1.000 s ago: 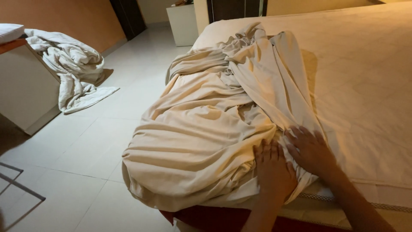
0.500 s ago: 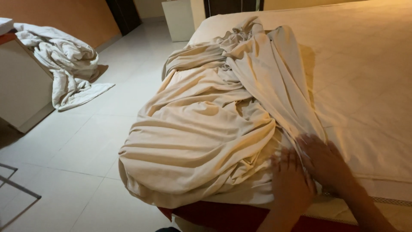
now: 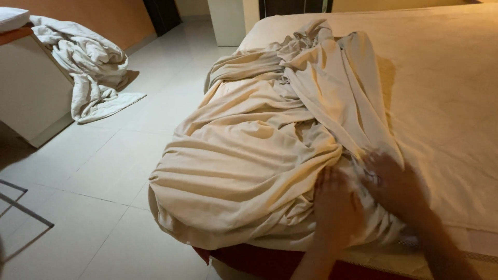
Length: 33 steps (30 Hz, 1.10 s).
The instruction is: The person folds a white sheet on a bed. They gather the sheet into a bundle, smooth it out, and fold it into a smaller rectangle.
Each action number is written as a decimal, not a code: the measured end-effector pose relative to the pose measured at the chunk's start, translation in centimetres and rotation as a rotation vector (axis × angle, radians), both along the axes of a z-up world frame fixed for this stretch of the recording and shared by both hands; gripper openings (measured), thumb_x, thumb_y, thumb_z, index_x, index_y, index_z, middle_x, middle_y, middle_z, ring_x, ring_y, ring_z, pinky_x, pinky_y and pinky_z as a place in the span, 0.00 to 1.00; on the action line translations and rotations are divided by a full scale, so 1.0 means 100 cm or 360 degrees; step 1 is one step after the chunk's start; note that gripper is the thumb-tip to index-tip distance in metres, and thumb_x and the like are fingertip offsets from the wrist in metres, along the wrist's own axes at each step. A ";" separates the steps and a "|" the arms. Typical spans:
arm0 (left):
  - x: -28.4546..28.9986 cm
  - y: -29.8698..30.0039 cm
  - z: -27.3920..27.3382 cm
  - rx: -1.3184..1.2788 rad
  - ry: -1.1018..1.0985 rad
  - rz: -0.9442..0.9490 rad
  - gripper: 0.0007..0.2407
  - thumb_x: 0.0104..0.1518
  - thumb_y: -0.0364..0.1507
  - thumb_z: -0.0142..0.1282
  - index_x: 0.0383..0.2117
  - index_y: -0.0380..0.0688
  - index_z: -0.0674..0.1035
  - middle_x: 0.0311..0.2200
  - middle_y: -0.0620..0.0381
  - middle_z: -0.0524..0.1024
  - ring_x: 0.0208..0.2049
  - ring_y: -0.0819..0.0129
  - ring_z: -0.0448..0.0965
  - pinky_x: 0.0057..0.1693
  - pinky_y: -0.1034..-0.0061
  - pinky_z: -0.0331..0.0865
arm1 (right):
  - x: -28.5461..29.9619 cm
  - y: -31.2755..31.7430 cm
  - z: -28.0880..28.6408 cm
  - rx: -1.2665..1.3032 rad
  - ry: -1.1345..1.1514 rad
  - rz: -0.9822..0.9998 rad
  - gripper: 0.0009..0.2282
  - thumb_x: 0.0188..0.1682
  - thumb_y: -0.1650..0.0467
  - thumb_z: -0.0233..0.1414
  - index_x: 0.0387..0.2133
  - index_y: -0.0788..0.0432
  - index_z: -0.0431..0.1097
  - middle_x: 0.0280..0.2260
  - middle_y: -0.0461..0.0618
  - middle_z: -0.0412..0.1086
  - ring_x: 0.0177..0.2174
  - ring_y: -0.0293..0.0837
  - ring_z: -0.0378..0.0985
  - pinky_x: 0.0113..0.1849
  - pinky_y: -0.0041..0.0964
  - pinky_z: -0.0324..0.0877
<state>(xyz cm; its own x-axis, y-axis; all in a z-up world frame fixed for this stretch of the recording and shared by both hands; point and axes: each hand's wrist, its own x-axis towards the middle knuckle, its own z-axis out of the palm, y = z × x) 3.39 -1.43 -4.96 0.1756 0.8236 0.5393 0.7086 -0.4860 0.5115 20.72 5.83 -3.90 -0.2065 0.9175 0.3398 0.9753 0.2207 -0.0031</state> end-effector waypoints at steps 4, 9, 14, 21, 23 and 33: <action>-0.016 0.013 0.000 0.0028 0.0056 0.0074 0.24 0.64 0.35 0.46 0.62 0.27 0.71 0.67 0.32 0.63 0.72 0.37 0.56 0.75 0.46 0.38 | -0.009 0.005 -0.006 0.0042 0.0021 0.0023 0.30 0.47 0.51 0.46 0.60 0.55 0.63 0.65 0.50 0.58 0.64 0.51 0.54 0.59 0.62 0.49; -0.016 0.014 -0.005 0.0093 0.0137 0.0179 0.22 0.64 0.34 0.47 0.60 0.32 0.74 0.68 0.37 0.63 0.72 0.41 0.57 0.76 0.52 0.39 | -0.001 0.001 -0.016 0.0109 -0.0341 0.0033 0.19 0.52 0.59 0.43 0.56 0.47 0.65 0.67 0.46 0.57 0.67 0.48 0.54 0.61 0.60 0.56; -0.033 0.023 -0.004 0.0108 0.0219 0.0153 0.21 0.62 0.35 0.47 0.59 0.35 0.75 0.68 0.43 0.66 0.70 0.41 0.58 0.74 0.49 0.40 | 0.004 0.003 -0.020 0.0155 -0.0083 0.0099 0.21 0.53 0.64 0.43 0.60 0.56 0.64 0.62 0.49 0.62 0.64 0.53 0.59 0.60 0.61 0.56; 0.042 -0.010 -0.028 0.0159 0.0228 -0.0034 0.21 0.64 0.37 0.49 0.58 0.35 0.76 0.65 0.43 0.70 0.69 0.40 0.61 0.75 0.46 0.41 | 0.080 0.008 -0.035 -0.0007 -0.0127 0.0266 0.22 0.43 0.77 0.47 0.54 0.58 0.64 0.63 0.48 0.63 0.64 0.50 0.61 0.52 0.43 0.71; 0.061 -0.016 -0.028 0.0160 0.0219 -0.0101 0.21 0.65 0.37 0.49 0.58 0.35 0.76 0.64 0.43 0.71 0.69 0.40 0.62 0.75 0.44 0.41 | 0.095 -0.004 -0.029 -0.0084 -0.0087 0.0210 0.24 0.43 0.77 0.46 0.57 0.57 0.63 0.64 0.49 0.62 0.62 0.50 0.64 0.48 0.42 0.74; 0.086 -0.004 -0.031 0.0117 0.0121 -0.0266 0.21 0.66 0.37 0.48 0.58 0.33 0.76 0.61 0.43 0.73 0.68 0.39 0.65 0.75 0.41 0.43 | 0.088 -0.037 -0.011 -0.0116 0.0452 -0.0128 0.21 0.54 0.68 0.41 0.63 0.51 0.62 0.51 0.60 0.72 0.45 0.60 0.79 0.46 0.50 0.74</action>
